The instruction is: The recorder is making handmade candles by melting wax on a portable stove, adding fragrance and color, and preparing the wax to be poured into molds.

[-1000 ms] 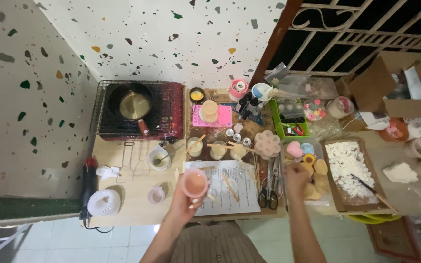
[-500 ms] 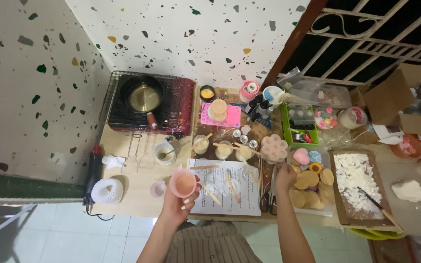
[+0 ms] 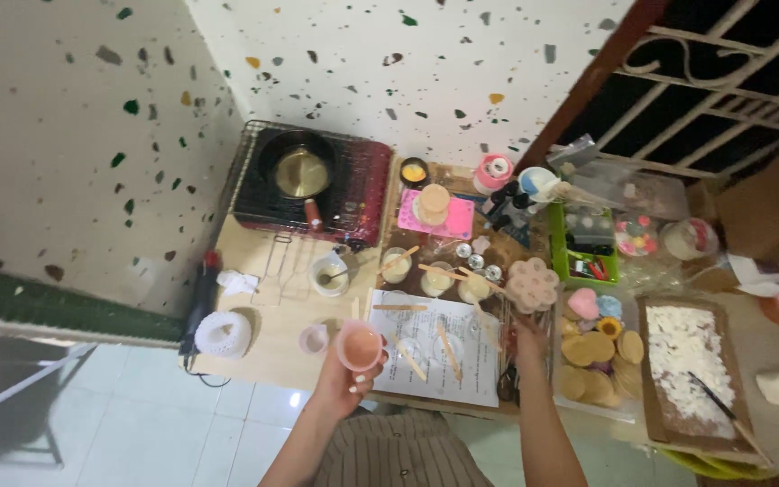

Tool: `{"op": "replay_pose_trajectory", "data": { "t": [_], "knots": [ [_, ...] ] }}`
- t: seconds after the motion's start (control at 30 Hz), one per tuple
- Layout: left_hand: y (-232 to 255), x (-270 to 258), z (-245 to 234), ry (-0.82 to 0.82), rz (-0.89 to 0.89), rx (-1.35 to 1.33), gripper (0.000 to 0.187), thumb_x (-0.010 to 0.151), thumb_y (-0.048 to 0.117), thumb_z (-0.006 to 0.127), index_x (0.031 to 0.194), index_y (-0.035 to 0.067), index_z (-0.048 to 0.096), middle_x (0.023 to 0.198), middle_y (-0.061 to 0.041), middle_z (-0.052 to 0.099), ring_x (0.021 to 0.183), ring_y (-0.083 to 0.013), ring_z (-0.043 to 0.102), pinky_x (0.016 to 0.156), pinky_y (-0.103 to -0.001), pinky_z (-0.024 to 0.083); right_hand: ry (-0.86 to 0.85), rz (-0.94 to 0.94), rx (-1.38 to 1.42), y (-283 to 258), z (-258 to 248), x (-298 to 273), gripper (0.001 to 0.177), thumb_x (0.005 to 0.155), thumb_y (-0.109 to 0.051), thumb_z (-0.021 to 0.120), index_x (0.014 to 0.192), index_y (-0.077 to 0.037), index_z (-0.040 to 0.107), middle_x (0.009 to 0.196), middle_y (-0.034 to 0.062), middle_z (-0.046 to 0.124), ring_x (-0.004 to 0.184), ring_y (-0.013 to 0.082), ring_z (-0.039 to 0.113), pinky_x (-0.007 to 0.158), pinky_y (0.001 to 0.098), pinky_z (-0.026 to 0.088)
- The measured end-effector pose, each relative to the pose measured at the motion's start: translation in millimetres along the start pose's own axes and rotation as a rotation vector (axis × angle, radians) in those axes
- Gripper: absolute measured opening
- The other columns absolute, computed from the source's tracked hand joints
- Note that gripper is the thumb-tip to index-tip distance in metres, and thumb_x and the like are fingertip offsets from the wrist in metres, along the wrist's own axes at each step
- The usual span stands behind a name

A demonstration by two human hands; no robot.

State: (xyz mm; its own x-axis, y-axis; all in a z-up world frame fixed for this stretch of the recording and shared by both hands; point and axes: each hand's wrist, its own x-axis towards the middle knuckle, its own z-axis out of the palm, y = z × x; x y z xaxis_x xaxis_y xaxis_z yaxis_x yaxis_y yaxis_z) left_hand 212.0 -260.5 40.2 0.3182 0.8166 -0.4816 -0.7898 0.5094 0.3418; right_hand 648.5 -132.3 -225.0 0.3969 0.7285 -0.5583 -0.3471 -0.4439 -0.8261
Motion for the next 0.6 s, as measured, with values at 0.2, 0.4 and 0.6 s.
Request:
{"op": "replay_pose_trajectory", "data": {
  "t": [0.2,0.4,0.6],
  "knots": [
    [-21.7,8.1,-38.4,0.089,-0.178,-0.022,0.063,0.098,0.060,0.041,0.102,0.003,0.067,0.075,-0.011,0.066,0.045,-0.0069,0.040,0.032,-0.019,0.024,0.291,-0.688,-0.707,-51.3,13.2,-90.0,0.023,0.095,-0.004,0.073,0.115,0.007,0.070,0.090,0.0142,0.073,0.078,0.0177,0.065,0.071,0.0304,0.051],
    [-58.3,32.0,-115.2,0.123,-0.234,0.036,0.044,0.106,0.054,0.048,0.100,0.013,0.062,0.078,-0.003,0.062,0.049,-0.0079,0.045,0.036,-0.021,0.027,-0.194,-0.632,-0.415,-70.4,89.2,-230.8,0.021,0.100,-0.006,0.057,0.117,0.001,0.068,0.093,0.0054,0.074,0.076,0.0092,0.064,0.067,0.0246,0.053],
    [-75.4,47.9,-152.3,-0.105,-0.281,0.104,0.058,0.102,0.064,0.043,0.103,0.012,0.069,0.077,-0.003,0.068,0.047,-0.0083,0.053,0.033,-0.019,0.033,-0.772,-0.888,-0.970,-91.1,194.6,-374.6,0.074,0.071,-0.029,0.089,0.133,-0.005,0.056,0.124,0.0154,0.063,0.088,0.0290,0.070,0.064,0.0373,0.058]
  ]
}}
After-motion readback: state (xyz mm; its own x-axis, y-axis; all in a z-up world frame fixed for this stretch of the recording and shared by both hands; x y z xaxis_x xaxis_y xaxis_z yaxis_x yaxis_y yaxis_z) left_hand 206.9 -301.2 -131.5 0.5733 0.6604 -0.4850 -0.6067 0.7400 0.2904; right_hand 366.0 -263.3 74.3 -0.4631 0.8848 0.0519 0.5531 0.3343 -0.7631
